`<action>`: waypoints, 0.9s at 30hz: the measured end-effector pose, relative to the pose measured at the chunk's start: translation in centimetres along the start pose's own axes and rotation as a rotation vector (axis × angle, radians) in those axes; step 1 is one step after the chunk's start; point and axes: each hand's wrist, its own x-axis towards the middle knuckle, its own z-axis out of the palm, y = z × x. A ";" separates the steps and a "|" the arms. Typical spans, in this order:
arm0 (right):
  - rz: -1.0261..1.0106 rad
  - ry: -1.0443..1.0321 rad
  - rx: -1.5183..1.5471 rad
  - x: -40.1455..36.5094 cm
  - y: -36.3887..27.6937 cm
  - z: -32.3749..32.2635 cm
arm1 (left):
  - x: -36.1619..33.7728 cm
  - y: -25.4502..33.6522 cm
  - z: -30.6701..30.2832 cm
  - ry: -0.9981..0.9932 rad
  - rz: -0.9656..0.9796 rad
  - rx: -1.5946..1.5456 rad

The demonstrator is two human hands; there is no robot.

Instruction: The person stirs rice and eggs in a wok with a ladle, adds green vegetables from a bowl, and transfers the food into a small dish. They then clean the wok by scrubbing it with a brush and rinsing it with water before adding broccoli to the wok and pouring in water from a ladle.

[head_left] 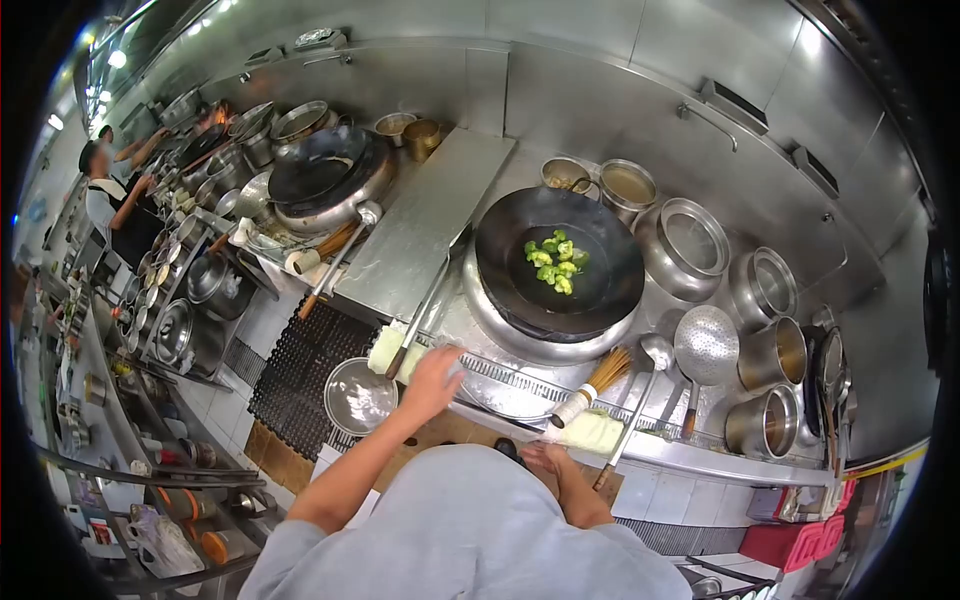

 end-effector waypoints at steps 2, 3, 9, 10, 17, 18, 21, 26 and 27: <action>0.040 -0.036 0.029 -0.4 -0.9 -0.2 | 4.1 2.9 1.6 0.021 0.207 0.051; 0.061 0.012 -0.141 -1.2 -1.2 -0.4 | 5.7 3.9 2.7 0.024 0.218 0.043; -0.090 0.306 -0.363 -7.8 -0.8 2.7 | 10.2 4.6 9.1 -0.201 0.379 0.025; -0.157 0.359 -0.322 -8.9 -0.4 3.4 | 10.3 4.4 9.5 -0.163 0.365 0.051; -0.271 0.495 -0.674 4.8 19.9 -10.6 | 10.0 2.9 11.0 -0.038 0.428 0.087; -0.266 0.501 -0.675 3.1 19.9 -10.1 | 10.1 2.4 11.8 -0.036 0.431 0.075; 0.048 0.503 -0.592 -3.8 18.2 -7.6 | 10.4 1.3 13.5 -0.032 0.419 0.056; -0.068 0.585 -0.400 -14.2 11.9 0.4 | 10.6 2.2 13.1 -0.080 0.391 0.039; -0.056 0.600 -0.375 -13.5 13.1 -0.1 | 10.7 2.7 12.5 -0.081 0.399 0.052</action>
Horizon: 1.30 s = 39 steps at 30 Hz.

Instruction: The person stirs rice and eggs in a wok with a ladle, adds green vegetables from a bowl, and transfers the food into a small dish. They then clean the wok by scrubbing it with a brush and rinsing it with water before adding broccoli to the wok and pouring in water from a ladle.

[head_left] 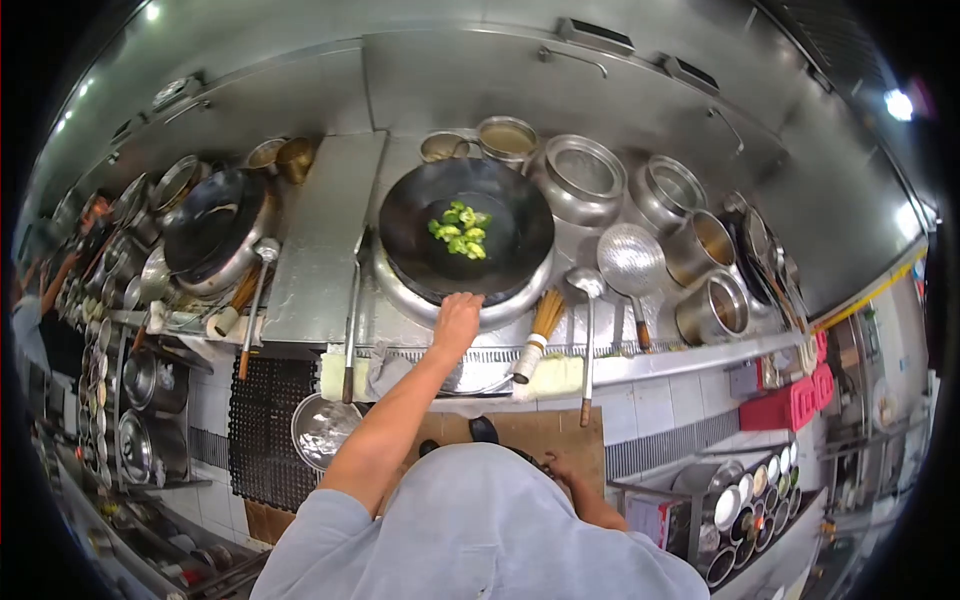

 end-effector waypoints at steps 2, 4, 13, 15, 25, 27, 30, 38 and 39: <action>-0.014 -0.060 0.108 2.4 2.2 0.8 | 0.2 2.2 -2.7 -0.148 -0.067 -0.025; -0.102 -0.024 -0.083 1.5 3.0 1.0 | -0.9 4.3 -4.4 0.080 0.116 -0.075; -0.154 -0.104 -0.253 3.2 7.6 -0.5 | -26.9 2.6 -1.4 -0.852 -0.993 -1.388; -0.165 -0.224 -0.382 3.2 5.7 -1.9 | -40.1 -2.1 3.9 -0.732 -0.486 -1.077; 0.042 -0.431 0.706 1.3 -4.4 -13.5 | -58.3 3.0 -5.1 -0.171 -1.872 -0.525; -0.016 -0.513 0.811 0.0 -8.0 -14.3 | -58.7 3.8 -3.7 -0.198 -1.883 -0.762; -0.111 -0.672 0.786 0.3 -8.9 -14.9 | -65.8 3.6 0.4 -0.386 -1.179 -0.261; -0.555 0.396 -0.953 -2.8 -12.3 -20.3 | -39.4 6.4 2.1 -0.339 -1.233 -0.505; -0.561 0.384 -0.953 -2.6 -13.3 -19.8 | -39.2 5.7 2.1 -0.321 -1.336 -0.608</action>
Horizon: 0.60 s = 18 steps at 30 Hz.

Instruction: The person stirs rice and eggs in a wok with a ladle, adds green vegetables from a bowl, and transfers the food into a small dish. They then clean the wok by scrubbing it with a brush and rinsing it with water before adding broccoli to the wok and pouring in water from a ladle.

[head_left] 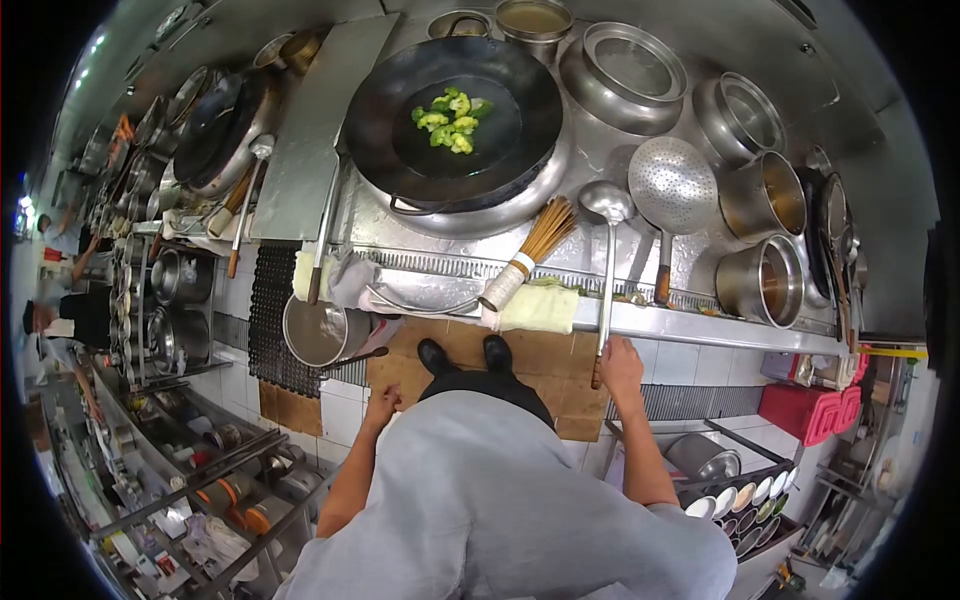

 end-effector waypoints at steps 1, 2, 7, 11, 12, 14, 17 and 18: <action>-0.088 0.134 0.240 1.3 -1.0 -0.5 | 0.4 0.2 -0.1 0.009 -0.001 0.001; -0.173 0.267 0.479 2.4 -2.0 -0.9 | 0.7 0.3 -0.1 0.046 -0.026 -0.014; -0.558 0.389 0.514 6.0 -8.5 2.6 | 1.4 -1.3 0.2 0.010 0.018 0.232; -0.449 0.343 0.373 4.8 -9.0 3.0 | 1.3 -7.5 0.5 0.030 0.132 0.314; -0.439 0.357 0.372 4.5 -8.7 3.2 | 2.2 -12.5 0.6 0.019 0.019 0.021; -0.395 0.319 0.329 4.9 -8.5 3.6 | 2.1 -14.3 0.7 0.022 -0.091 -0.281; -0.453 0.407 0.253 6.4 -7.8 4.0 | -2.3 -12.9 0.8 0.061 -0.100 -0.053; -0.456 0.425 0.246 6.8 -7.3 4.2 | -2.9 -11.4 1.0 0.100 -0.126 0.012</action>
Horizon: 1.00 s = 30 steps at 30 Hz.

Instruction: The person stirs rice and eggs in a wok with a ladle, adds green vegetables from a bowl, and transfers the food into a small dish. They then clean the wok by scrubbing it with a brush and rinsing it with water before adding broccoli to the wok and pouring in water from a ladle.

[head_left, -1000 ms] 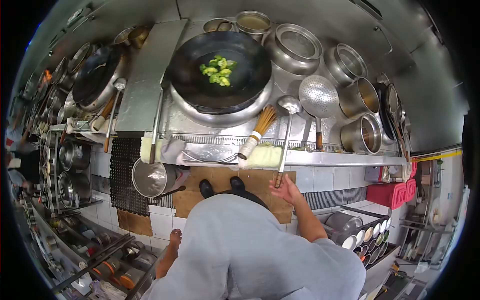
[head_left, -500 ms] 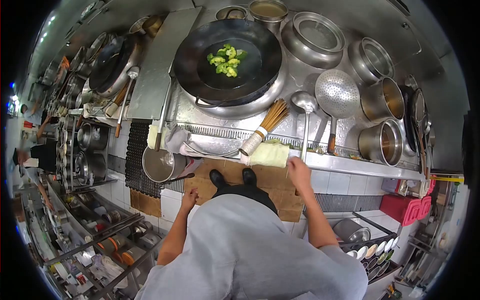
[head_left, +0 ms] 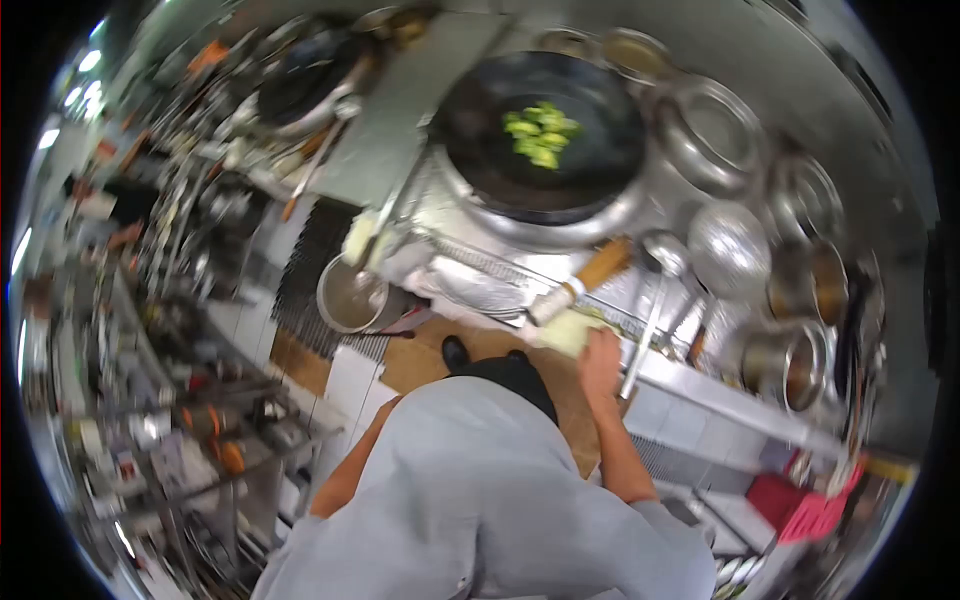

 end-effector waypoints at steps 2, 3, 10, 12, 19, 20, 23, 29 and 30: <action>0.016 -0.003 -0.079 -0.3 1.0 -0.6 | -2.3 3.6 0.7 0.070 -0.049 0.142; 0.034 -0.011 -0.154 0.1 0.8 -1.3 | -3.8 4.5 0.1 0.099 -0.066 0.214; -0.177 -0.482 0.518 0.9 -4.5 0.8 | -6.2 4.5 2.3 0.157 -0.090 0.140; -0.317 -0.830 0.553 0.0 -6.9 2.4 | -6.3 4.8 3.5 0.184 -0.079 0.152; -0.711 -0.637 0.616 5.2 -20.5 2.2 | -9.1 4.5 6.5 0.130 -0.038 0.070; -0.735 -0.487 0.623 7.3 -22.6 2.7 | -9.3 3.9 6.8 0.152 -0.031 0.034; -0.881 -0.272 0.458 13.5 -27.8 5.6 | -10.0 3.1 6.6 0.162 -0.167 0.054; -1.253 -0.336 -0.184 19.8 -31.8 14.9 | -11.7 -0.8 7.6 0.318 -0.240 -0.199; -1.302 -0.322 -0.265 21.7 -30.2 18.9 | -12.2 -1.4 7.9 0.348 -0.241 -0.222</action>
